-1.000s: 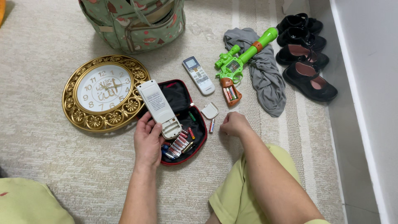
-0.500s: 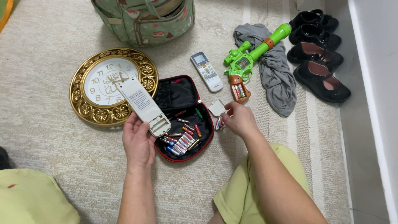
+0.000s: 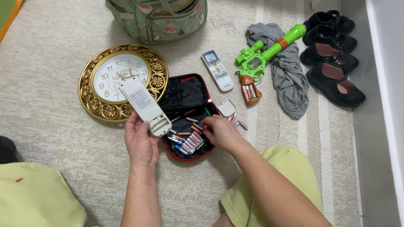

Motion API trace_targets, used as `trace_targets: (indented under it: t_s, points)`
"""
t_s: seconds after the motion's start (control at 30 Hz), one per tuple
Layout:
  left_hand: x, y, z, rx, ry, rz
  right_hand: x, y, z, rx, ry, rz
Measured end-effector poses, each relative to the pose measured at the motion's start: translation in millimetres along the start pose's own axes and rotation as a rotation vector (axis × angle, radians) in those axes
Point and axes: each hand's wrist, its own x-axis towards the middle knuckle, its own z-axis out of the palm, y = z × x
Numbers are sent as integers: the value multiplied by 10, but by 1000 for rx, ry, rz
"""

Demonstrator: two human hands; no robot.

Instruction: The person sits on the floor and replaces batteries in a wall clock and a toy gun. They open the battery compartments, remove old batteries, insert new ones from a case, and close the compartments.

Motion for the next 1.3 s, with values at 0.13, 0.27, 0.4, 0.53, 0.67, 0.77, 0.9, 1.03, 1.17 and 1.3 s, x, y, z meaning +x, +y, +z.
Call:
trace_targets:
  t_s: [0.13,0.27,0.4,0.53,0.67,0.77,0.9,1.03,1.17,1.3]
  points:
    - [-23,32,25,-18,-2,-7,-7,32,-11,-52,-95,-45]
    - [-40,43,55,-3,27,-29,-32,-24,8,-136,-176,-84]
    - [-30,57,48,-38,27,-4,-34,-116,28,-218,-269,-4]
    - [-6,55,21,-32,39,42,-29,-139,70,-267,-277,-19]
    - [5,50,6,-56,41,47,-26,-95,156,-290,-183,-11]
    - [2,46,10,-52,51,39,12,-20,202,-213,-74,-1]
    - [-3,45,17,-40,58,44,149,53,289,-137,76,-37]
    - [-33,57,24,0,74,45,307,80,374,-107,164,-95]
    - [-70,52,59,88,109,61,446,44,435,-102,188,-118]
    - [-101,52,52,205,132,56,495,-57,496,-111,211,-169]
